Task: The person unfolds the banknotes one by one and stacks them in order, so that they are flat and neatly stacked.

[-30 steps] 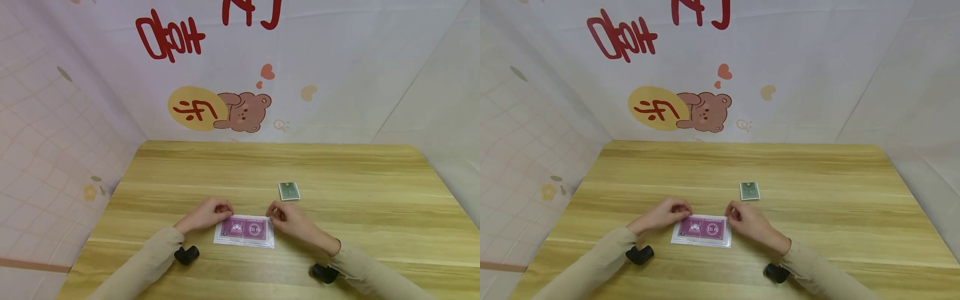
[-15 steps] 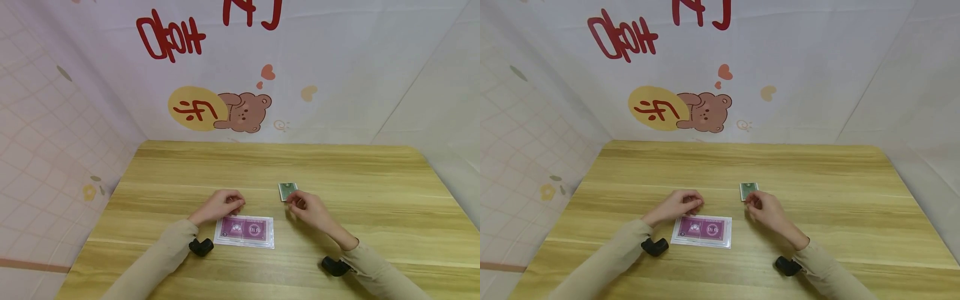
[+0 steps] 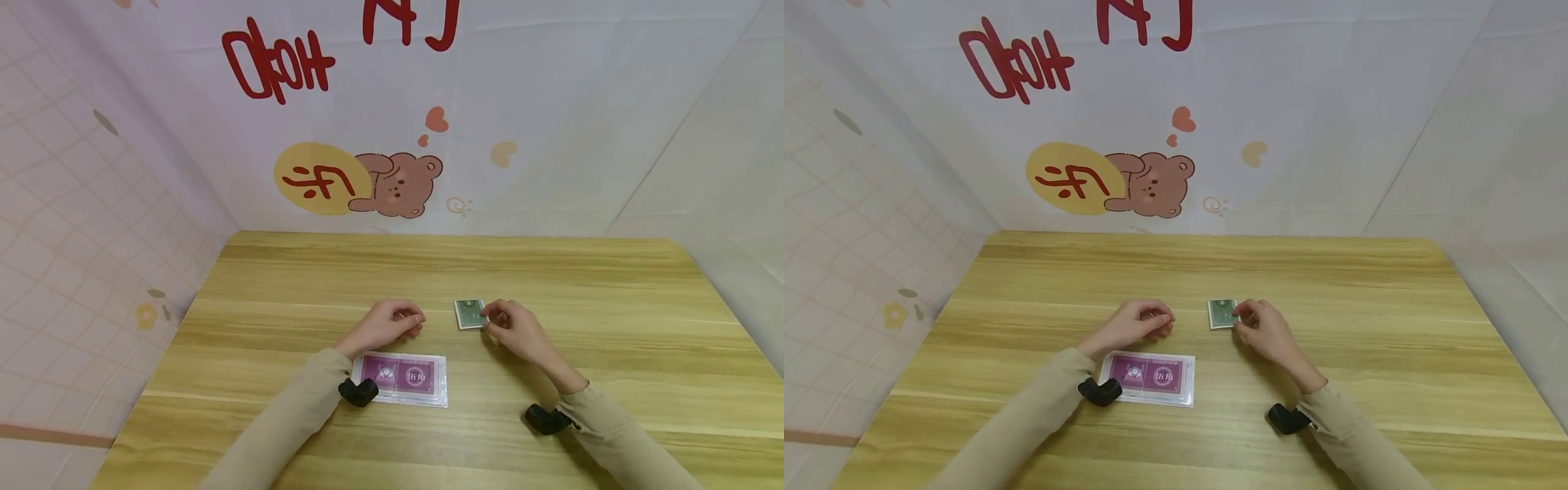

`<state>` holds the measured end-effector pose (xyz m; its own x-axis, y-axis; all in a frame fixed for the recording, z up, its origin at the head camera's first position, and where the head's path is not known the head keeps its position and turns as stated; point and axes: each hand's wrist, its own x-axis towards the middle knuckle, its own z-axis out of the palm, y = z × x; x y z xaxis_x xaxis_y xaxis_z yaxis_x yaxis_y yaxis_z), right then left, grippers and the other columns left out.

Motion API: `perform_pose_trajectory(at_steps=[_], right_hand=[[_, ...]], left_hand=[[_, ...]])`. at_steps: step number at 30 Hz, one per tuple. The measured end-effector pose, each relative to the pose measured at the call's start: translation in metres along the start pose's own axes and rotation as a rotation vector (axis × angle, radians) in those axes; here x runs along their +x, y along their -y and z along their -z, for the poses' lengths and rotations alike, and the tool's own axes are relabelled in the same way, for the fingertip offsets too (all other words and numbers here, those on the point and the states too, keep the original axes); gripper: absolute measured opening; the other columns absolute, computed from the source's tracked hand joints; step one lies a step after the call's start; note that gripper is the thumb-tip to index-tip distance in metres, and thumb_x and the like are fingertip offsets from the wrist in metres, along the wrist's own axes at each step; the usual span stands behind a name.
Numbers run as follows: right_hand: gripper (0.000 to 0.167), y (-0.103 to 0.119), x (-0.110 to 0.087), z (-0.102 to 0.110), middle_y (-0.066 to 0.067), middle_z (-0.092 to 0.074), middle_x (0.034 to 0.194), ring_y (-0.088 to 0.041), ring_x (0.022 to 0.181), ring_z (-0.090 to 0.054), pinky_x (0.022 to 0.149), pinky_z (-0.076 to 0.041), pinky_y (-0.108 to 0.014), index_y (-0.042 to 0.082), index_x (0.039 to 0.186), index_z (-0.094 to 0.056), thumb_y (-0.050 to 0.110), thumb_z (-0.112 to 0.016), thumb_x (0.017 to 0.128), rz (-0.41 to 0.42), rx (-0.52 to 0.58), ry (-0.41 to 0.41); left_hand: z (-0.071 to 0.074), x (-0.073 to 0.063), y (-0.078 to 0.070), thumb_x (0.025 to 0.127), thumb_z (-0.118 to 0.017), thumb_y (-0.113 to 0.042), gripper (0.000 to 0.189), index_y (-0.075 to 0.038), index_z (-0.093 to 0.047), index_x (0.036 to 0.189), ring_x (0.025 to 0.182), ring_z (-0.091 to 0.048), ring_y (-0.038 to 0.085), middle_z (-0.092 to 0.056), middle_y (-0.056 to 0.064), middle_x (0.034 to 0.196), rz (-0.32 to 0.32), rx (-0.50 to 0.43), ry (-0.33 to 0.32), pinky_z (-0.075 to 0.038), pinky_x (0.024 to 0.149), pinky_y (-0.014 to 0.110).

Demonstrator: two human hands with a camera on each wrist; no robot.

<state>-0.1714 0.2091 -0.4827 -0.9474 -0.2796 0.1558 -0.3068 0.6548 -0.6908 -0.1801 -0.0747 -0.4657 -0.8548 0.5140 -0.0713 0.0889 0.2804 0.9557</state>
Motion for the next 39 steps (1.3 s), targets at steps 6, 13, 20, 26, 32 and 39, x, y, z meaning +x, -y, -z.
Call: perform_pose_trajectory(at_steps=[6, 13, 20, 26, 32, 39], right_hand=[[0.02, -0.007, 0.005, -0.001, -0.011, -0.061, 0.089, -0.02, 0.077, -0.057, 0.064, -0.047, -0.028, -0.004, 0.101, -0.064, -0.003, -0.069, 0.081, -0.044, 0.052, 0.025], [0.022, -0.012, 0.01, -0.002, -0.01, -0.061, 0.089, -0.019, 0.076, -0.054, 0.066, -0.045, -0.03, -0.003, 0.101, -0.065, -0.002, -0.072, 0.08, -0.09, 0.061, 0.03], [0.022, -0.014, 0.013, -0.002, -0.009, -0.062, 0.088, -0.019, 0.075, -0.053, 0.064, -0.044, -0.029, -0.002, 0.102, -0.066, 0.0, -0.073, 0.08, -0.084, 0.074, 0.033], [0.022, -0.014, 0.014, -0.002, -0.008, -0.061, 0.087, -0.019, 0.074, -0.054, 0.064, -0.045, -0.029, -0.002, 0.101, -0.066, -0.001, -0.072, 0.081, -0.075, 0.072, 0.035], [0.02, -0.013, 0.013, -0.002, -0.009, -0.06, 0.087, -0.019, 0.074, -0.054, 0.065, -0.045, -0.029, -0.002, 0.101, -0.065, -0.002, -0.071, 0.081, -0.073, 0.078, 0.041], [0.02, -0.013, 0.011, -0.001, -0.01, -0.059, 0.088, -0.019, 0.074, -0.052, 0.063, -0.043, -0.029, -0.002, 0.101, -0.066, -0.002, -0.071, 0.082, -0.074, 0.083, 0.053]], left_hand=[[-0.007, 0.013, -0.006, 0.096, -0.059, -0.011, 0.018, 0.003, -0.068, 0.105, 0.083, -0.064, 0.028, -0.067, 0.015, 0.097, 0.004, 0.117, -0.074, -0.053, 0.071, 0.03], [-0.02, 0.032, -0.014, 0.094, -0.06, -0.008, 0.019, 0.001, -0.068, 0.108, 0.088, -0.063, 0.02, -0.068, 0.011, 0.103, 0.022, 0.162, -0.105, -0.051, 0.074, 0.024], [-0.034, 0.056, -0.016, 0.094, -0.061, -0.009, 0.02, -0.001, -0.07, 0.11, 0.104, -0.061, 0.021, -0.068, 0.009, 0.111, 0.029, 0.237, -0.11, -0.046, 0.091, 0.027], [-0.042, 0.072, -0.018, 0.093, -0.062, -0.012, 0.024, -0.002, -0.069, 0.114, 0.106, -0.06, 0.019, -0.068, 0.009, 0.112, 0.015, 0.256, -0.123, -0.045, 0.092, 0.026], [-0.043, 0.082, -0.018, 0.092, -0.063, -0.014, 0.027, -0.001, -0.068, 0.115, 0.107, -0.06, 0.019, -0.068, 0.008, 0.112, 0.037, 0.228, -0.102, -0.044, 0.093, 0.027], [-0.042, 0.084, -0.023, 0.09, -0.065, -0.009, 0.025, 0.003, -0.067, 0.112, 0.094, -0.062, 0.017, -0.068, 0.011, 0.106, 0.095, 0.147, -0.071, -0.049, 0.077, 0.022]])
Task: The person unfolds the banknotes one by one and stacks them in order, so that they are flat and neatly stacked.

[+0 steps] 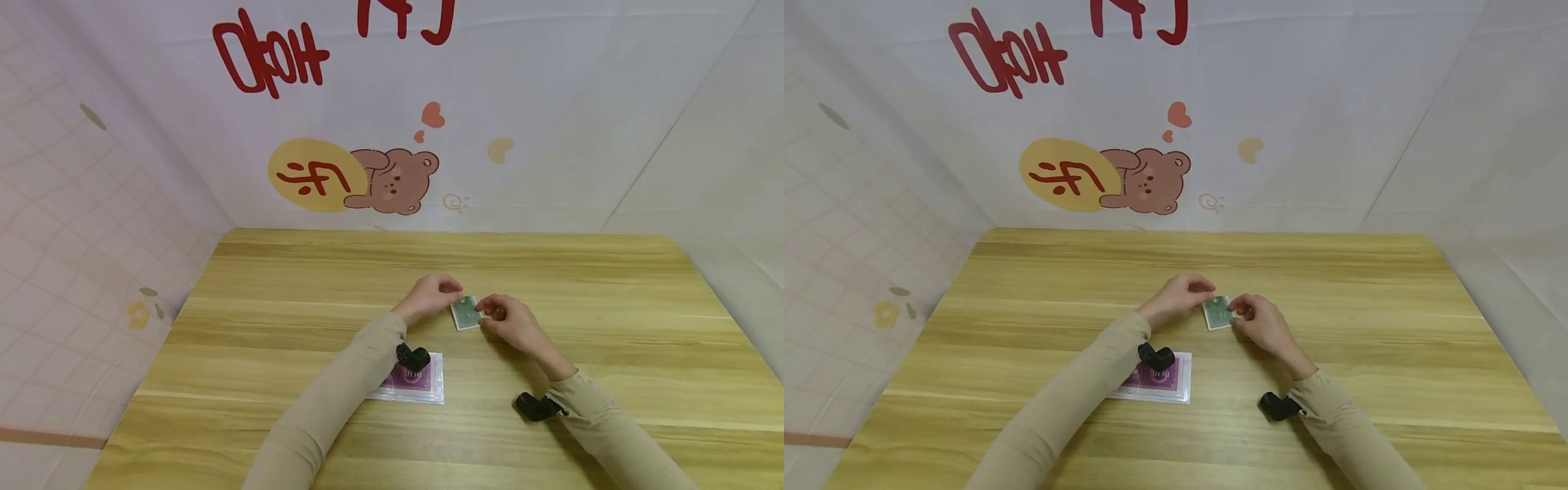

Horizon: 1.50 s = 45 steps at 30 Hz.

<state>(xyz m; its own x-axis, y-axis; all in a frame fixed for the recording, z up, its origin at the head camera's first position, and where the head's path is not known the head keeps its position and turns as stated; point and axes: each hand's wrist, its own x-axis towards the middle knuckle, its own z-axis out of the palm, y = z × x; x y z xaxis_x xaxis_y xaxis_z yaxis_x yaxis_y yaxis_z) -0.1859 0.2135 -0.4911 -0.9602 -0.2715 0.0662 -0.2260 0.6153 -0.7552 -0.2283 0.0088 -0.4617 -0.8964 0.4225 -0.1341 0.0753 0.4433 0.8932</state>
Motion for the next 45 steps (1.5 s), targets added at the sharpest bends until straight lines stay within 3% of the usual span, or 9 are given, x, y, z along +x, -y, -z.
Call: perform_pose_trajectory(at_steps=[5, 16, 22, 29, 33, 39, 45], right_hand=[[0.019, 0.002, -0.001, 0.002, -0.009, -0.059, 0.088, -0.019, 0.074, -0.051, 0.063, -0.042, -0.03, -0.001, 0.101, -0.067, -0.001, -0.071, 0.082, 0.013, -0.009, 0.001], [0.023, -0.001, -0.006, 0.0, -0.01, -0.062, 0.09, -0.018, 0.073, -0.053, 0.063, -0.043, -0.027, -0.001, 0.103, -0.068, -0.002, -0.072, 0.081, 0.022, 0.036, -0.008], [0.03, 0.0, -0.008, -0.002, -0.018, -0.065, 0.096, -0.023, 0.081, -0.061, 0.07, -0.05, -0.024, -0.007, 0.11, -0.062, -0.005, -0.07, 0.082, 0.01, 0.206, -0.049], [0.038, 0.009, -0.011, -0.009, -0.028, -0.062, 0.107, -0.025, 0.08, -0.067, 0.055, -0.054, -0.03, -0.007, 0.124, -0.048, -0.003, -0.063, 0.09, -0.043, 0.496, -0.023], [0.045, 0.011, -0.011, -0.012, -0.025, -0.065, 0.102, -0.021, 0.078, -0.068, 0.054, -0.052, -0.026, -0.006, 0.131, -0.04, -0.005, -0.061, 0.091, -0.021, 0.583, -0.001], [0.047, 0.013, -0.011, -0.017, -0.021, -0.066, 0.097, -0.019, 0.073, -0.066, 0.052, -0.051, -0.025, -0.005, 0.132, -0.038, -0.008, -0.059, 0.09, -0.01, 0.626, -0.022], [0.047, 0.017, -0.012, -0.021, -0.031, -0.062, 0.099, -0.014, 0.073, -0.066, 0.056, -0.053, -0.026, -0.009, 0.131, -0.039, -0.013, -0.058, 0.088, 0.003, 0.634, -0.082]], left_hand=[[-0.003, 0.001, 0.002, 0.088, -0.066, -0.002, 0.021, 0.003, -0.067, 0.108, 0.083, -0.064, 0.016, -0.069, 0.015, 0.098, 0.012, -0.043, 0.023, -0.047, 0.066, 0.02], [-0.005, -0.009, 0.015, 0.081, -0.068, 0.008, 0.016, 0.0, -0.069, 0.095, 0.077, -0.064, 0.013, -0.07, 0.008, 0.083, -0.054, -0.118, 0.07, -0.051, 0.072, 0.024], [0.005, -0.014, 0.013, 0.084, -0.067, 0.006, 0.018, 0.001, -0.068, 0.101, 0.077, -0.059, 0.013, -0.068, 0.011, 0.089, -0.048, -0.17, 0.041, -0.048, 0.066, 0.026], [0.015, -0.015, 0.009, 0.085, -0.066, 0.006, 0.021, 0.001, -0.067, 0.106, 0.074, -0.056, 0.013, -0.066, 0.013, 0.096, -0.061, -0.246, -0.008, -0.045, 0.062, 0.032], [0.016, -0.019, 0.01, 0.086, -0.066, 0.007, 0.021, 0.0, -0.067, 0.106, 0.074, -0.056, 0.014, -0.066, 0.011, 0.095, -0.062, -0.245, -0.042, -0.046, 0.063, 0.033], [0.013, -0.023, 0.018, 0.084, -0.066, 0.008, 0.021, 0.002, -0.066, 0.105, 0.072, -0.058, 0.014, -0.065, 0.013, 0.093, -0.097, -0.223, -0.068, -0.052, 0.064, 0.033], [0.011, -0.03, 0.019, 0.086, -0.069, 0.004, 0.021, -0.001, -0.065, 0.106, 0.075, -0.063, 0.014, -0.059, 0.015, 0.107, -0.137, -0.075, -0.028, -0.056, 0.066, 0.03]])
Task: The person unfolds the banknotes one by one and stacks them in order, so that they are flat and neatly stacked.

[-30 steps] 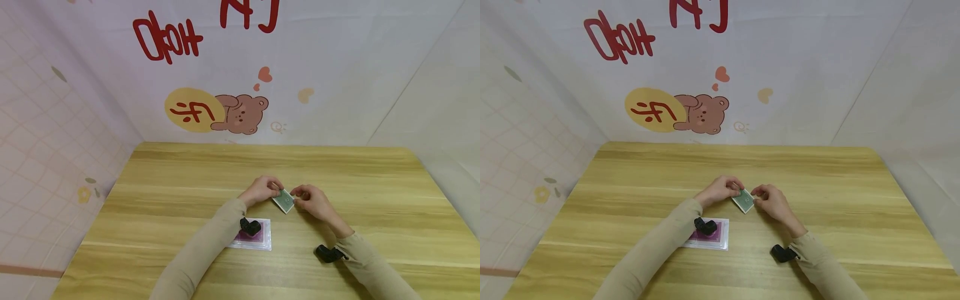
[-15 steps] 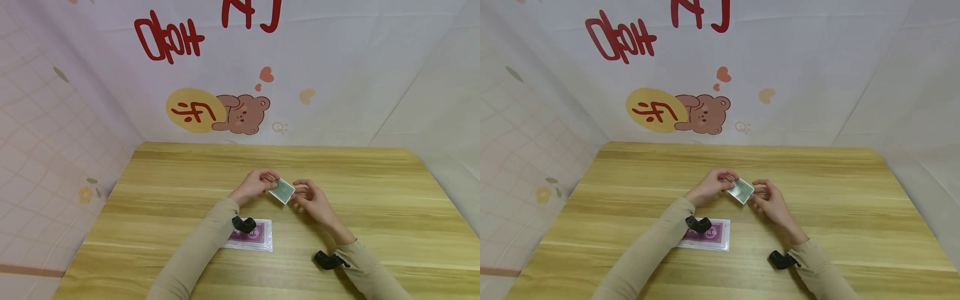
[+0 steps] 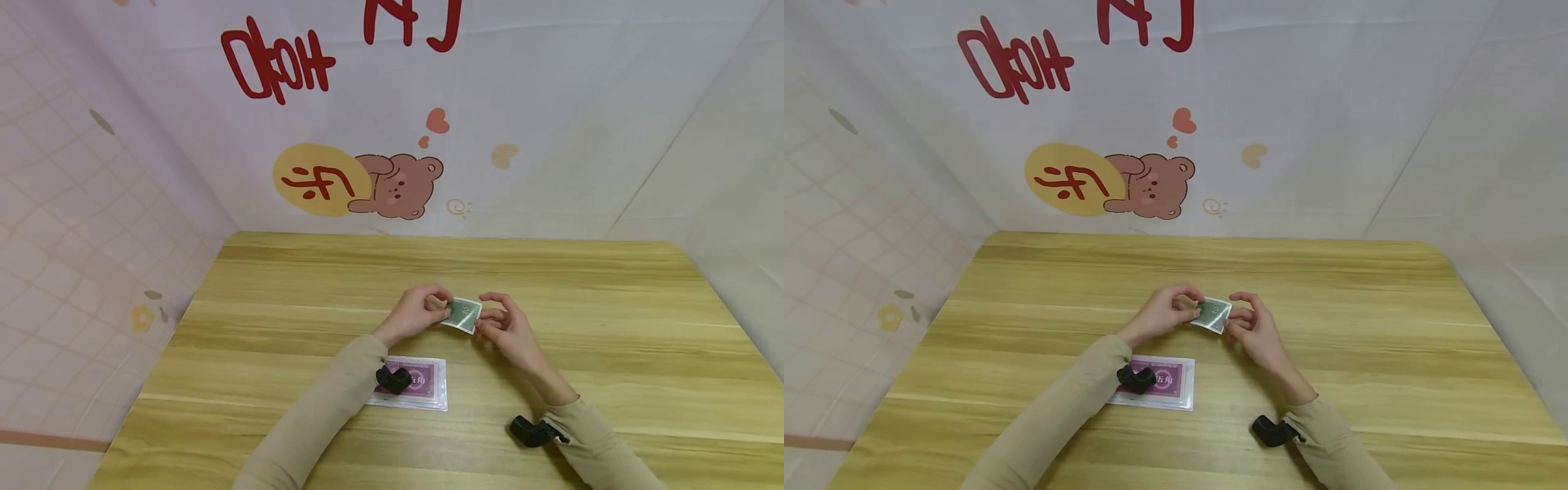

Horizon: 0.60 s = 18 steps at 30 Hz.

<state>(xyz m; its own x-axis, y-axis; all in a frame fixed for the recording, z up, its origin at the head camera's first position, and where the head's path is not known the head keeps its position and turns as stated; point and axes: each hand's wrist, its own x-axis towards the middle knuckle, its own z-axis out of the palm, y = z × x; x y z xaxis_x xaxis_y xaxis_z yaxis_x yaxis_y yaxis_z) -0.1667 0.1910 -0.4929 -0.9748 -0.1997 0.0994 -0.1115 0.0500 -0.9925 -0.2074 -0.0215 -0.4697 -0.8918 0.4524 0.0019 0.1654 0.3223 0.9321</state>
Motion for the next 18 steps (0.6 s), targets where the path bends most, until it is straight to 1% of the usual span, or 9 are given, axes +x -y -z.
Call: perform_pose_trajectory(at_steps=[3, 5, 8, 11, 13, 18], right_hand=[[0.046, 0.002, -0.002, -0.002, -0.031, -0.062, 0.098, -0.013, 0.073, -0.066, 0.058, -0.053, -0.026, -0.01, 0.129, -0.04, -0.013, -0.059, 0.088, 0.026, -0.012, -0.015], [0.045, 0.003, -0.002, -0.004, -0.031, -0.062, 0.097, -0.013, 0.074, -0.066, 0.06, -0.054, -0.026, -0.01, 0.128, -0.041, -0.014, -0.059, 0.087, 0.042, -0.02, -0.014], [0.044, 0.006, -0.004, -0.008, -0.03, -0.063, 0.096, -0.013, 0.076, -0.066, 0.063, -0.054, -0.026, -0.01, 0.127, -0.041, -0.013, -0.06, 0.087, 0.06, -0.034, -0.008], [0.043, 0.009, -0.005, -0.011, -0.03, -0.063, 0.095, -0.013, 0.077, -0.066, 0.065, -0.055, -0.026, -0.01, 0.126, -0.042, -0.013, -0.06, 0.088, 0.081, -0.045, -0.007], [0.042, 0.011, -0.006, -0.013, -0.03, -0.063, 0.093, -0.013, 0.077, -0.066, 0.066, -0.055, -0.025, -0.01, 0.126, -0.043, -0.013, -0.06, 0.088, 0.094, -0.05, -0.01], [0.041, 0.017, -0.007, -0.016, -0.027, -0.064, 0.087, -0.017, 0.075, -0.067, 0.066, -0.055, -0.024, -0.009, 0.125, -0.045, -0.011, -0.062, 0.088, 0.119, -0.076, -0.011]], left_hand=[[-0.001, -0.003, -0.002, 0.085, -0.07, 0.003, 0.018, -0.001, -0.066, 0.103, 0.078, -0.063, 0.015, -0.059, 0.015, 0.105, -0.049, 0.093, 0.019, -0.054, 0.068, 0.024], [-0.001, -0.004, -0.004, 0.085, -0.07, 0.004, 0.016, 0.0, -0.066, 0.1, 0.08, -0.062, 0.015, -0.061, 0.013, 0.099, -0.083, 0.135, 0.033, -0.052, 0.07, 0.022], [-0.003, -0.005, -0.009, 0.084, -0.071, 0.003, 0.014, 0.001, -0.067, 0.097, 0.081, -0.06, 0.013, -0.065, 0.007, 0.09, -0.124, 0.174, 0.04, -0.049, 0.074, 0.02], [-0.005, -0.006, -0.014, 0.084, -0.071, 0.003, 0.012, 0.0, -0.067, 0.096, 0.08, -0.059, 0.011, -0.066, 0.005, 0.088, -0.134, 0.174, 0.039, -0.049, 0.074, 0.02], [-0.007, -0.007, -0.016, 0.085, -0.071, 0.002, 0.012, 0.0, -0.067, 0.096, 0.079, -0.06, 0.01, -0.066, 0.006, 0.088, -0.129, 0.162, 0.035, -0.049, 0.073, 0.02], [-0.009, -0.009, -0.02, 0.086, -0.072, -0.003, 0.012, -0.001, -0.066, 0.096, 0.082, -0.063, 0.014, -0.067, 0.005, 0.09, -0.128, 0.117, 0.017, -0.051, 0.069, 0.021]])
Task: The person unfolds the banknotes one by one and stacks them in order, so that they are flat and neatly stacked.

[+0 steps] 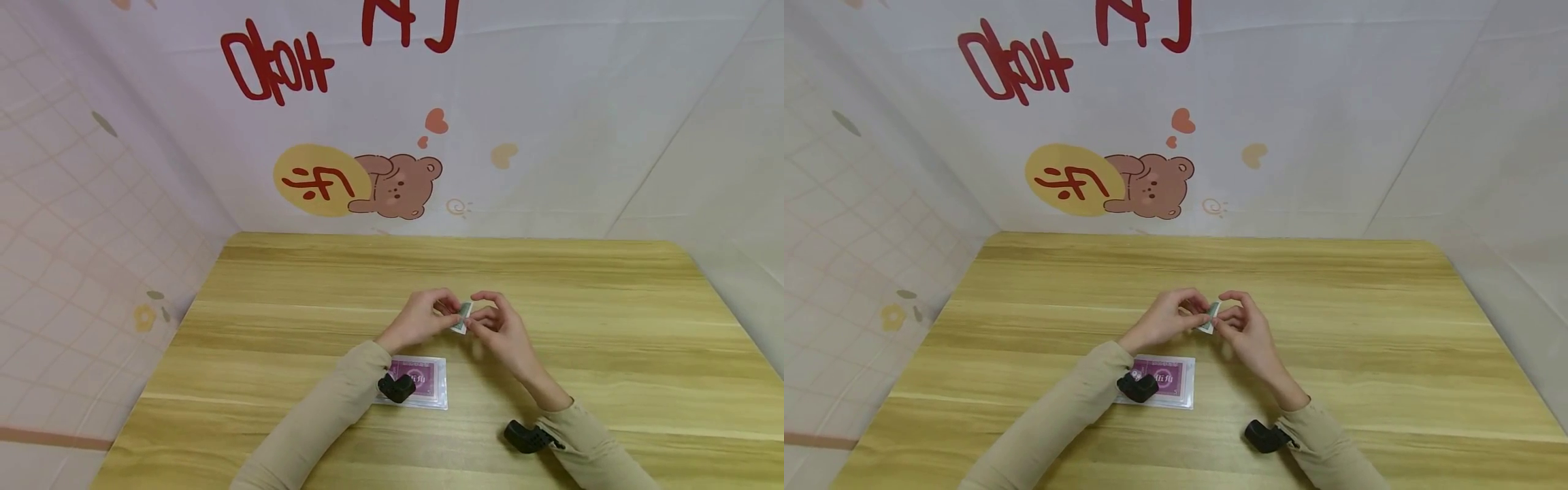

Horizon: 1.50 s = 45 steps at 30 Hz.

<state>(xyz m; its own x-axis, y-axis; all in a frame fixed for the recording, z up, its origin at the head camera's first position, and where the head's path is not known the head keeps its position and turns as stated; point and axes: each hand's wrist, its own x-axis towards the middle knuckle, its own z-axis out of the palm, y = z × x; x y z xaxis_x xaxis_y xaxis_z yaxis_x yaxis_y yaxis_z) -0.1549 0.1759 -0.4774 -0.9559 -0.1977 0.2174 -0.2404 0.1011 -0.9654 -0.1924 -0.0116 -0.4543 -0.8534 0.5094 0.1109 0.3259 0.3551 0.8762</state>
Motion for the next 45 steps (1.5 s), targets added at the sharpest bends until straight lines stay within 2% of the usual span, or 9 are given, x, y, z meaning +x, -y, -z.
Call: perform_pose_trajectory(at_steps=[6, 11, 14, 19, 23, 28, 33, 40, 45], right_hand=[[0.044, 0.005, 0.0, -0.001, -0.026, -0.065, 0.085, -0.02, 0.074, -0.067, 0.068, -0.055, -0.024, -0.01, 0.126, -0.043, -0.011, -0.063, 0.087, 0.054, -0.008, 0.046], [0.047, 0.007, 0.0, -0.004, -0.024, -0.066, 0.085, -0.017, 0.076, -0.067, 0.069, -0.055, -0.024, -0.008, 0.128, -0.043, -0.014, -0.063, 0.086, 0.089, -0.022, 0.074], [0.049, 0.007, 0.0, -0.005, -0.024, -0.066, 0.085, -0.017, 0.076, -0.067, 0.07, -0.055, -0.025, -0.008, 0.13, -0.042, -0.014, -0.062, 0.086, 0.094, -0.019, 0.072], [0.049, 0.006, 0.0, -0.005, -0.025, -0.065, 0.085, -0.016, 0.074, -0.067, 0.068, -0.055, -0.023, -0.008, 0.131, -0.042, -0.014, -0.063, 0.086, 0.101, -0.015, 0.05], [0.049, 0.006, 0.0, -0.004, -0.026, -0.065, 0.084, -0.018, 0.072, -0.066, 0.065, -0.054, -0.022, -0.008, 0.13, -0.043, -0.014, -0.062, 0.086, 0.11, -0.014, 0.026], [0.05, 0.005, 0.0, -0.004, -0.028, -0.064, 0.085, -0.018, 0.07, -0.065, 0.064, -0.054, -0.022, -0.008, 0.13, -0.043, -0.017, -0.062, 0.084, 0.105, -0.011, -0.022], [0.05, 0.004, -0.001, -0.003, -0.03, -0.064, 0.085, -0.013, 0.073, -0.066, 0.063, -0.053, -0.021, -0.008, 0.128, -0.042, -0.019, -0.062, 0.083, 0.091, -0.02, -0.077], [0.034, -0.002, -0.005, 0.0, -0.024, -0.067, 0.085, -0.013, 0.075, -0.065, 0.064, -0.053, -0.02, -0.005, 0.113, -0.054, -0.017, -0.063, 0.083, 0.109, -0.119, -0.114], [0.023, -0.006, -0.007, 0.003, -0.019, -0.066, 0.089, -0.013, 0.078, -0.064, 0.068, -0.053, -0.019, -0.005, 0.105, -0.062, -0.015, -0.063, 0.084, 0.078, -0.185, -0.118]], left_hand=[[0.002, -0.003, -0.005, 0.087, -0.071, -0.006, 0.011, -0.001, -0.063, 0.094, 0.082, -0.066, 0.02, -0.067, 0.008, 0.09, -0.03, -0.058, -0.018, -0.053, 0.069, 0.022], [0.002, -0.004, -0.006, 0.088, -0.07, -0.004, 0.009, 0.0, -0.062, 0.091, 0.079, -0.066, 0.022, -0.067, 0.009, 0.086, -0.025, -0.093, -0.029, -0.055, 0.063, 0.023], [0.003, -0.005, -0.006, 0.089, -0.068, -0.002, 0.007, 0.0, -0.062, 0.091, 0.078, -0.066, 0.02, -0.067, 0.009, 0.087, -0.018, -0.121, -0.031, -0.056, 0.064, 0.028], [0.003, -0.005, -0.005, 0.091, -0.064, 0.0, 0.006, 0.003, -0.064, 0.096, 0.075, -0.066, 0.016, -0.067, 0.01, 0.09, 0.007, -0.21, -0.03, -0.058, 0.067, 0.036], [0.003, -0.006, -0.004, 0.092, -0.062, 0.002, 0.008, 0.004, -0.065, 0.099, 0.08, -0.067, 0.018, -0.068, 0.013, 0.094, 0.018, -0.227, -0.047, -0.057, 0.07, 0.035], [0.006, -0.008, -0.002, 0.093, -0.06, 0.003, 0.01, 0.007, -0.063, 0.102, 0.086, -0.068, 0.026, -0.068, 0.019, 0.098, 0.064, -0.288, -0.104, -0.057, 0.072, 0.035], [0.01, -0.013, 0.002, 0.092, -0.061, 0.004, 0.013, 0.008, -0.06, 0.104, 0.085, -0.068, 0.034, -0.067, 0.025, 0.099, 0.091, -0.37, -0.173, -0.056, 0.074, 0.047], [0.017, -0.021, 0.013, 0.09, -0.06, 0.008, 0.012, 0.003, -0.056, 0.099, 0.068, -0.065, 0.023, -0.069, 0.022, 0.089, 0.079, -0.336, -0.262, -0.055, 0.071, 0.053], [0.022, -0.028, 0.023, 0.088, -0.06, 0.01, 0.009, 0.004, -0.06, 0.095, 0.072, -0.066, 0.022, -0.069, 0.019, 0.088, 0.054, -0.277, -0.269, -0.056, 0.068, 0.049]])
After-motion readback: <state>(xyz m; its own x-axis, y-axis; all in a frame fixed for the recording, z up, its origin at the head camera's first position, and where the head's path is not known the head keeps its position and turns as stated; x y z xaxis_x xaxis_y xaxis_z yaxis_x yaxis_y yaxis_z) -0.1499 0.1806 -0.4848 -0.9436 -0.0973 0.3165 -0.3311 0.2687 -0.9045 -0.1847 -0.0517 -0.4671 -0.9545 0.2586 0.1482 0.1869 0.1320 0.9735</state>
